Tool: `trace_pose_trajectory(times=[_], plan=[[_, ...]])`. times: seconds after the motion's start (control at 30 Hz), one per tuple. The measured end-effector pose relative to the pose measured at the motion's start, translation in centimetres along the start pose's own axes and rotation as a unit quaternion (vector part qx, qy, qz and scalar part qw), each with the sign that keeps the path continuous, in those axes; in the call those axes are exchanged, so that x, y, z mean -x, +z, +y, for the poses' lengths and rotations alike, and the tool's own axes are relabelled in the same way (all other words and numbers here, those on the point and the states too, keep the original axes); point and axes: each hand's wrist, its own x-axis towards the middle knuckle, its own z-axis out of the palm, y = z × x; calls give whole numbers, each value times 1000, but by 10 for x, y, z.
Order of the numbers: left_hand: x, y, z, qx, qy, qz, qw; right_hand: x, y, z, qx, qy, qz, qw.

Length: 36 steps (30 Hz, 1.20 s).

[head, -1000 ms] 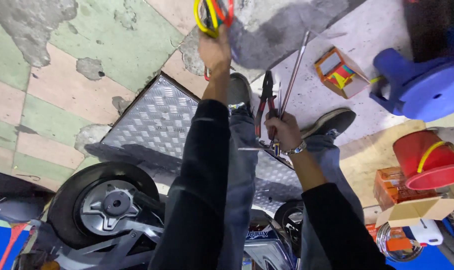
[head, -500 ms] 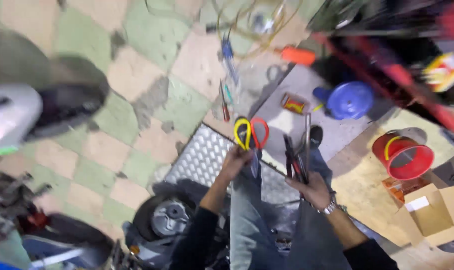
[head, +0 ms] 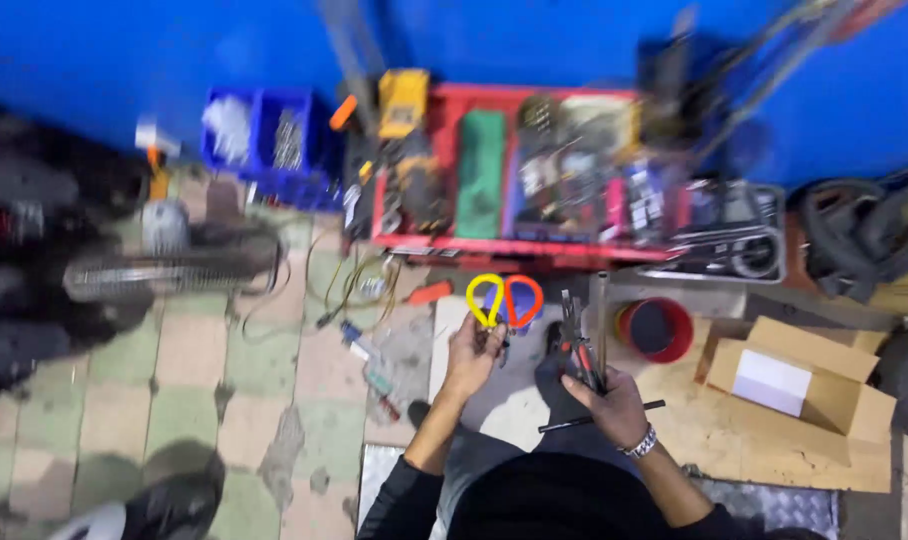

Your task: The person uses a power drill to remove a part from a motorcycle, then walks around the workshop gathering tools and a spray gun. They later handle a motorcycle fender and apply a substance to it with the spray gun.

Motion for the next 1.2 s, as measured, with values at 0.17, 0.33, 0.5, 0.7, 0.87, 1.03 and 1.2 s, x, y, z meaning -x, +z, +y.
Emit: trace_pose_trajectory(times=[0.17, 0.33, 0.5, 0.7, 0.87, 1.03, 1.2], plan=[[-60, 142, 166, -157, 120, 32, 980, -2, -90, -86, -60, -112, 91, 988], [-116, 252, 285, -138, 267, 54, 952, -6, -154, -120, -90, -181, 156, 967], [-194, 316, 364, -102, 403, 89, 905, -46, -180, -61, -96, -200, 192, 956], [-251, 345, 413, -43, 398, 44, 915, -51, -203, -66, -65, -238, 157, 956], [-252, 328, 400, -119, 372, 93, 916, -58, -217, -75, -125, -193, 81, 970], [-162, 282, 318, -160, 365, -128, 908, -84, -231, -79, -150, -275, 13, 949], [-97, 253, 264, -126, 195, -366, 901, -93, -224, -129, -250, -337, -85, 903]])
